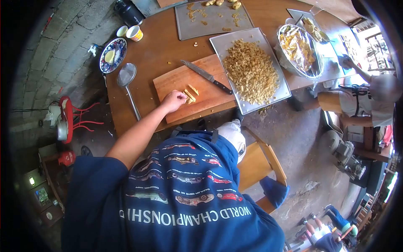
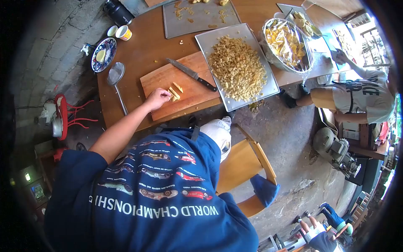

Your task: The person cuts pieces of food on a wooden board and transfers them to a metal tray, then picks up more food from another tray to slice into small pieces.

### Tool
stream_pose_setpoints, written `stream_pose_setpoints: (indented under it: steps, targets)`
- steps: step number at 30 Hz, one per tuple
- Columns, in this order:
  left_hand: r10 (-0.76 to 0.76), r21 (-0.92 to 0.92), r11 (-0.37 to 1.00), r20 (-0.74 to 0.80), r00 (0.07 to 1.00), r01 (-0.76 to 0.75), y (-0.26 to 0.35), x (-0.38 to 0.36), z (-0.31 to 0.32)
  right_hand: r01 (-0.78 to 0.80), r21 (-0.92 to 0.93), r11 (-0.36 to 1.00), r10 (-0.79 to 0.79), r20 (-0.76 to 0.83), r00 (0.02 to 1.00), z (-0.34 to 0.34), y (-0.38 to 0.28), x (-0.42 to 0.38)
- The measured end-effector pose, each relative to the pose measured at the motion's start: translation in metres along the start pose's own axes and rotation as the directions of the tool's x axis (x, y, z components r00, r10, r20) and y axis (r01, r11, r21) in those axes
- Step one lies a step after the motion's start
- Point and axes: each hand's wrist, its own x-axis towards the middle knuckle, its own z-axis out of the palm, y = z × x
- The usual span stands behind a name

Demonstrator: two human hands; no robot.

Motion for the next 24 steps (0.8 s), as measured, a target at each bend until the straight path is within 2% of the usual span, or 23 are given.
stream_pose_setpoints:
  steps: [2,4,6,8,9,10,11,12,13,14,15,16,17,18,19,20,21,23,24]
  targets:
    - [-0.012,0.005,1.000,-0.032,0.999,0.012,-0.009,0.000,0.006,-0.022,-0.083,0.996,0.023,0.012,1.000,-0.013,0.002,-0.005]
    - [0.031,0.007,0.999,-0.120,0.992,-0.031,-0.007,-0.005,0.011,-0.050,-0.281,0.959,0.064,0.039,0.997,-0.035,0.001,-0.013]
    - [0.030,0.003,1.000,-0.158,0.987,-0.030,-0.008,-0.009,0.016,-0.049,-0.521,0.852,0.102,0.074,0.992,-0.068,-0.020,-0.021]
    - [0.082,-0.005,0.996,-0.250,0.965,-0.086,-0.008,-0.011,0.023,0.016,-0.733,0.680,0.109,0.123,0.986,-0.114,-0.088,-0.030]
    - [0.068,-0.022,0.997,-0.245,0.967,-0.076,-0.008,-0.016,0.030,0.051,-0.773,0.632,0.099,0.145,0.984,-0.135,-0.136,-0.040]
    - [0.080,-0.063,0.992,-0.320,0.944,-0.105,-0.006,-0.017,0.035,0.123,-0.756,0.643,0.045,0.197,0.979,-0.142,-0.203,-0.070]
    - [0.088,-0.099,0.986,-0.395,0.914,-0.138,-0.005,-0.017,0.039,0.008,-0.817,0.576,0.089,0.073,0.993,-0.148,-0.245,-0.041]
    - [0.079,-0.113,0.985,-0.392,0.917,-0.134,-0.005,-0.019,0.042,0.383,-0.901,0.206,-0.104,0.368,0.924,-0.134,-0.303,-0.062]
    - [0.078,-0.106,0.985,-0.437,0.896,-0.138,-0.005,-0.019,0.045,0.501,-0.863,0.066,-0.344,0.452,0.823,-0.070,-0.352,-0.115]
    - [0.072,-0.102,0.985,-0.483,0.872,-0.137,-0.004,-0.019,0.048,0.591,-0.799,-0.106,-0.444,0.570,0.692,-0.021,-0.394,-0.140]
    - [0.051,-0.125,0.984,-0.486,0.873,-0.127,-0.004,-0.021,0.053,0.670,-0.719,-0.185,-0.457,0.667,0.589,0.034,-0.430,-0.165]
    - [0.083,-0.100,0.983,-0.516,0.853,-0.157,-0.005,-0.022,0.054,0.633,-0.716,-0.295,-0.527,0.675,0.517,0.084,-0.448,-0.177]
    - [0.116,-0.070,0.980,-0.551,0.826,-0.185,-0.003,-0.021,0.053,0.636,-0.701,-0.322,-0.560,0.683,0.469,0.129,-0.460,-0.171]
    - [0.103,-0.078,0.981,-0.576,0.811,-0.180,0.003,-0.023,0.051,0.656,-0.700,-0.281,-0.568,0.673,0.474,0.178,-0.467,-0.183]
    - [0.075,-0.096,0.982,-0.589,0.805,-0.161,0.003,-0.023,0.054,0.669,-0.680,-0.301,-0.573,0.690,0.442,0.214,-0.466,-0.178]
    - [0.096,-0.096,0.976,-0.610,0.787,-0.193,0.001,-0.021,0.056,0.603,-0.604,-0.521,-0.537,0.781,0.319,0.237,-0.460,-0.159]
    - [0.116,-0.093,0.970,-0.632,0.766,-0.223,0.000,-0.022,0.058,0.605,-0.585,-0.539,-0.510,0.799,0.319,0.253,-0.450,-0.147]
    - [0.045,-0.158,0.968,-0.655,0.754,-0.196,0.005,-0.026,0.063,0.529,-0.503,-0.684,-0.388,0.864,0.320,0.276,-0.432,-0.128]
    - [0.053,-0.124,0.975,-0.683,0.728,-0.187,0.006,-0.027,0.067,0.534,-0.483,-0.693,-0.363,0.875,0.320,0.280,-0.426,-0.120]
